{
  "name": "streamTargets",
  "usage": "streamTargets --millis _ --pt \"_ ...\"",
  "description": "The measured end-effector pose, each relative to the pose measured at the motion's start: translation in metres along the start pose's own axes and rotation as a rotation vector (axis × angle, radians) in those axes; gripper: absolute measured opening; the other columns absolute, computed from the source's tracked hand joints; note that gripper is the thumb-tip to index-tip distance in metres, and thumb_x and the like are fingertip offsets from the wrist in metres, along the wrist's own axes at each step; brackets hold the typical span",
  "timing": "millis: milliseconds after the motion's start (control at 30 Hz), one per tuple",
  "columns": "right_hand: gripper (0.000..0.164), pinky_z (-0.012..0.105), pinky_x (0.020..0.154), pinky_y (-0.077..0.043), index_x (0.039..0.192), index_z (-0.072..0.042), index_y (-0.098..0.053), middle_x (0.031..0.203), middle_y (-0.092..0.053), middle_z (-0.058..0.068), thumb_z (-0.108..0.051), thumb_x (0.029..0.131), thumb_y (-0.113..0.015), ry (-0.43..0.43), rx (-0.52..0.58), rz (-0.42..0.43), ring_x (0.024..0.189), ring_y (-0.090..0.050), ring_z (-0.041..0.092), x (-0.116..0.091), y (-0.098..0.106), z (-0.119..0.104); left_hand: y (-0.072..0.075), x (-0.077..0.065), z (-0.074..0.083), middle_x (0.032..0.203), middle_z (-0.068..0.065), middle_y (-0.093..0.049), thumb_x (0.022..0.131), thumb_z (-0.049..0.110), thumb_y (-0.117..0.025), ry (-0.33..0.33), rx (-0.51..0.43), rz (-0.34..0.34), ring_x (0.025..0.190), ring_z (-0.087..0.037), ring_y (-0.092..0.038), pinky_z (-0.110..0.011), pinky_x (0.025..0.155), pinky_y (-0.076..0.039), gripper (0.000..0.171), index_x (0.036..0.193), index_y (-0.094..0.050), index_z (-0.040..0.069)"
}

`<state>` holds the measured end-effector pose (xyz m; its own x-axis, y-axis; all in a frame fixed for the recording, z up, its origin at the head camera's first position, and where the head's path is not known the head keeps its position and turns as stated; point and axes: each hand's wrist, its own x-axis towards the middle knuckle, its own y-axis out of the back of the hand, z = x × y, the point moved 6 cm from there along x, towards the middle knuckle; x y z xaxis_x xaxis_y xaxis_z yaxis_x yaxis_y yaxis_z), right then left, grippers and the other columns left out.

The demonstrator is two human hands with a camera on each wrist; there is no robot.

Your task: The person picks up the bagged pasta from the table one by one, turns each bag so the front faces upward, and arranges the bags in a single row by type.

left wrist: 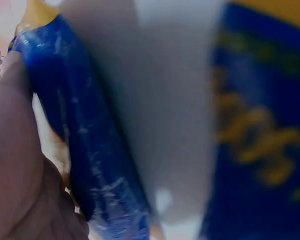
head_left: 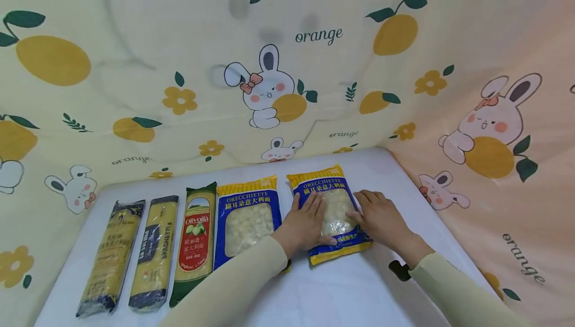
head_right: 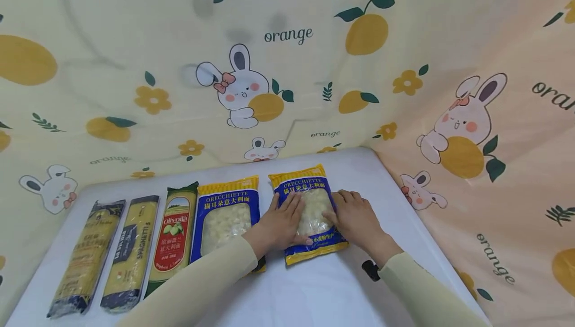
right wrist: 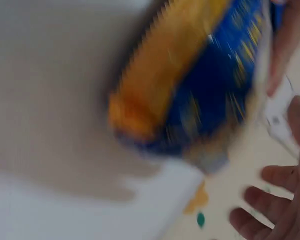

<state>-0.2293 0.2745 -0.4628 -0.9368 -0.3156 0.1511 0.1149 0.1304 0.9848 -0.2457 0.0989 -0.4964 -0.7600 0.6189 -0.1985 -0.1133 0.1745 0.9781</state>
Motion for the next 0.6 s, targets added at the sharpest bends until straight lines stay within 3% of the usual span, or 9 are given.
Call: streamTargets --millis 100,233,367,600 --pt "0.073 0.075 0.114 -0.033 0.159 0.0 -0.043 0.161 -0.043 0.027 -0.051 0.108 -0.053 0.004 0.003 -0.069 0.148 -0.039 0.053 0.005 -0.02 -0.008 -0.007 0.002 0.0 0.178 -0.01 -0.002 0.094 0.088 -0.031 0.014 -0.002 -0.025 0.165 -0.026 -0.001 -0.057 0.131 -0.008 0.11 0.171 -0.008 0.011" --pt "0.08 0.077 0.121 -0.014 0.167 -0.006 -0.028 0.173 -0.024 0.021 -0.06 0.109 -0.043 -0.038 0.001 -0.171 0.16 -0.018 0.049 0.011 -0.044 -0.008 -0.012 0.008 -0.004 0.178 -0.008 0.005 0.095 0.088 -0.028 0.026 -0.007 -0.06 0.165 -0.024 0.004 -0.055 0.132 -0.003 0.11 0.17 -0.002 0.012" --pt "0.083 0.075 0.123 -0.008 0.169 -0.009 -0.021 0.175 -0.018 0.018 -0.064 0.109 -0.037 -0.058 0.008 -0.199 0.162 -0.011 0.045 0.021 -0.054 -0.005 -0.012 0.012 -0.012 0.179 -0.006 0.002 0.095 0.087 -0.028 0.033 -0.008 -0.06 0.165 -0.022 0.001 -0.054 0.132 -0.006 0.108 0.171 -0.003 0.014" --pt "0.084 0.076 0.122 -0.007 0.169 -0.008 -0.019 0.175 -0.016 0.02 -0.065 0.109 -0.036 -0.079 0.002 -0.226 0.161 -0.01 0.048 0.024 -0.057 0.0 -0.014 0.012 -0.016 0.179 -0.006 0.001 0.098 0.084 -0.027 0.011 -0.062 -0.044 0.166 -0.023 0.001 -0.056 0.131 -0.005 0.104 0.171 -0.004 0.013"
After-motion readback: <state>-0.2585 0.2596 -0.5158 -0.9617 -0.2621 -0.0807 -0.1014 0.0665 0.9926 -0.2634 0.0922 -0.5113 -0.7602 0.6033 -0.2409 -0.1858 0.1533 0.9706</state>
